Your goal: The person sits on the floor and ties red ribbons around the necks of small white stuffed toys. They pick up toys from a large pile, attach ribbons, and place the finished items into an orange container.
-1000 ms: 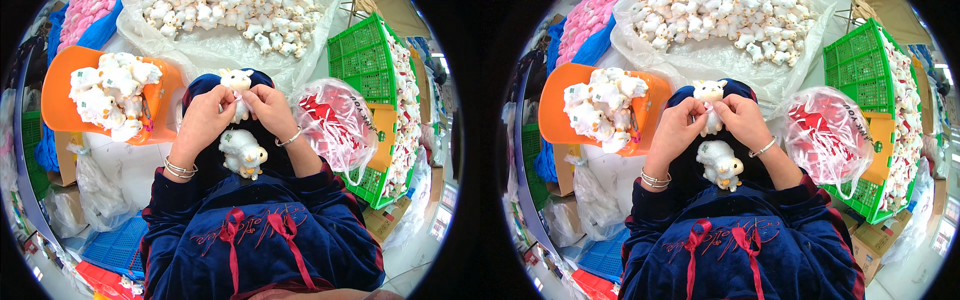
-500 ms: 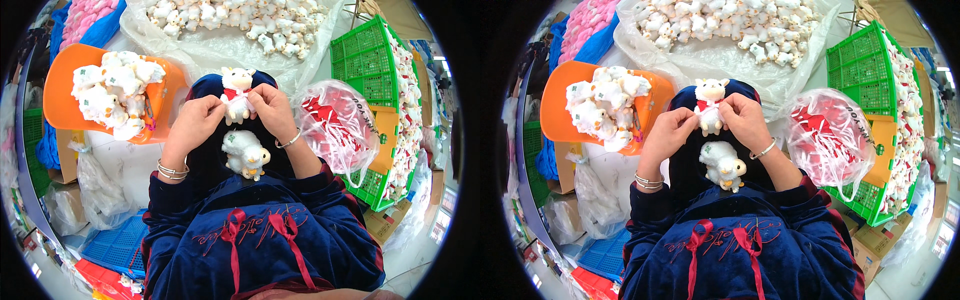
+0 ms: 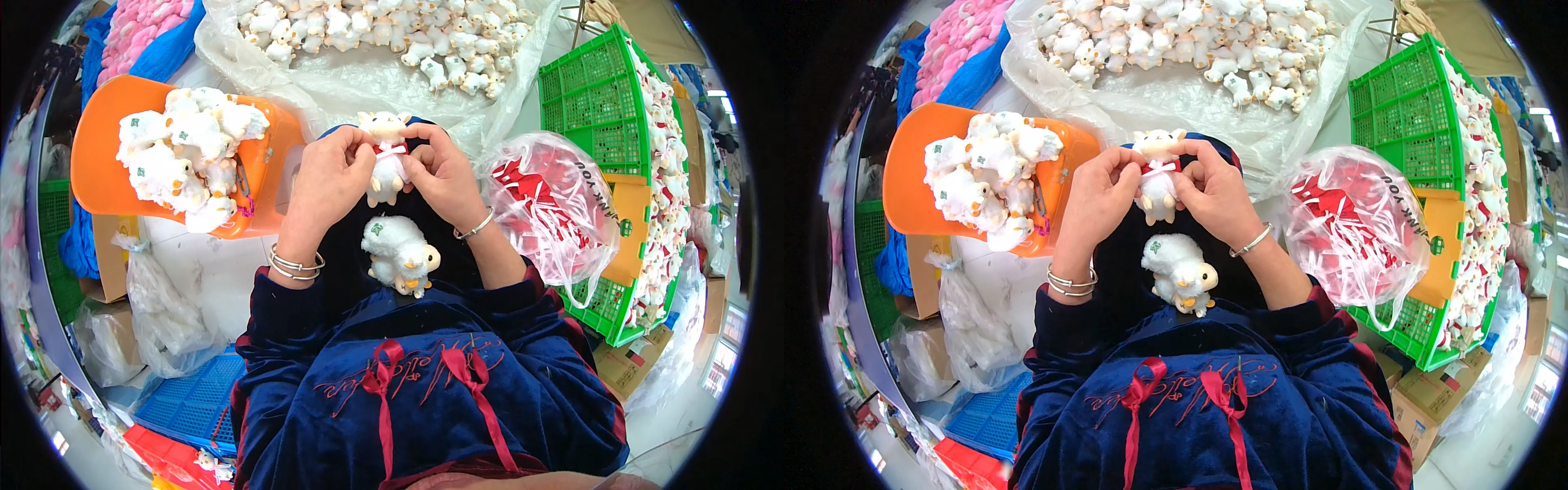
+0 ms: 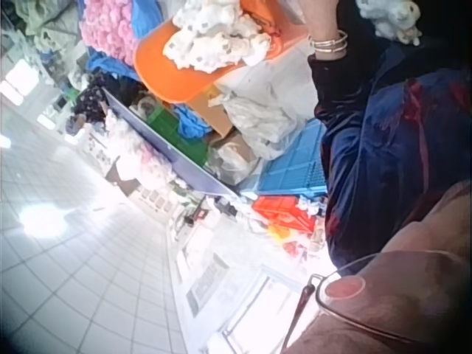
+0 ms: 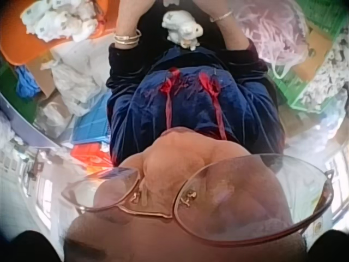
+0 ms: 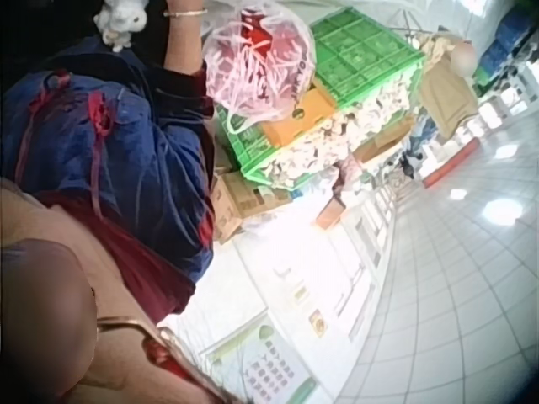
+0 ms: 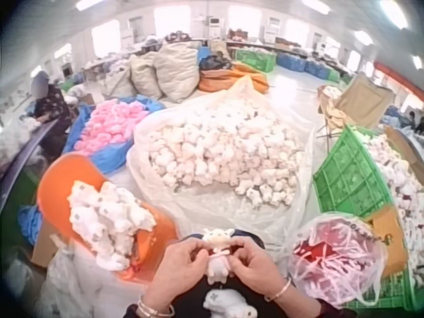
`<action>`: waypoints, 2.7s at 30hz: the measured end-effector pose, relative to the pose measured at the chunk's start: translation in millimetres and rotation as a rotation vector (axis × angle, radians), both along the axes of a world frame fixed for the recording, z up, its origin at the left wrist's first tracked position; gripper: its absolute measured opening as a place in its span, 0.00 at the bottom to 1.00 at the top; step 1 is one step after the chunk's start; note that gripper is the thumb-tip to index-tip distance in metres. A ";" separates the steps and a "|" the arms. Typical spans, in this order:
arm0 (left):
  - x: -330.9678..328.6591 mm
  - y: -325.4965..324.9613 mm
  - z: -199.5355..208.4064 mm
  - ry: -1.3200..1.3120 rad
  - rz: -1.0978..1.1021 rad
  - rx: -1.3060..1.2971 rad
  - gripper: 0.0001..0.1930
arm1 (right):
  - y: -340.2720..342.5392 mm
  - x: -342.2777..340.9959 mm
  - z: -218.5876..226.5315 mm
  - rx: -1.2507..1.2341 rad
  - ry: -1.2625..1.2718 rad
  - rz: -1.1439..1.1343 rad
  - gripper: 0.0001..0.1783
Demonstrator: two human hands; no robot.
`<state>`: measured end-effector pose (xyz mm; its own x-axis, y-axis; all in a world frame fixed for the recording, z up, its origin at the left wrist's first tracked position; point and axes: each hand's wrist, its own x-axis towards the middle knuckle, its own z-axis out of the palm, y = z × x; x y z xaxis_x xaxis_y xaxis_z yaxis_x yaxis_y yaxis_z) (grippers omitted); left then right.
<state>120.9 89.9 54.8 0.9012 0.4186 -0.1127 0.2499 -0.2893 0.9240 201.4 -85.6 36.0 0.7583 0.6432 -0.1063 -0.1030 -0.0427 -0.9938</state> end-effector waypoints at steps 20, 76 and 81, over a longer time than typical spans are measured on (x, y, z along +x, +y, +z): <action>2.5 -15.1 -2.0 -0.113 -0.053 0.195 0.09 | -0.5 1.2 -8.0 -0.077 -0.017 -0.063 0.12; -18.4 -28.3 -28.1 -0.214 0.043 -0.215 0.10 | -3.0 6.5 -4.6 -0.021 0.249 -0.008 0.10; -20.2 -24.0 -28.2 -0.221 0.101 -0.388 0.08 | -14.4 12.9 0.1 0.033 0.365 0.035 0.11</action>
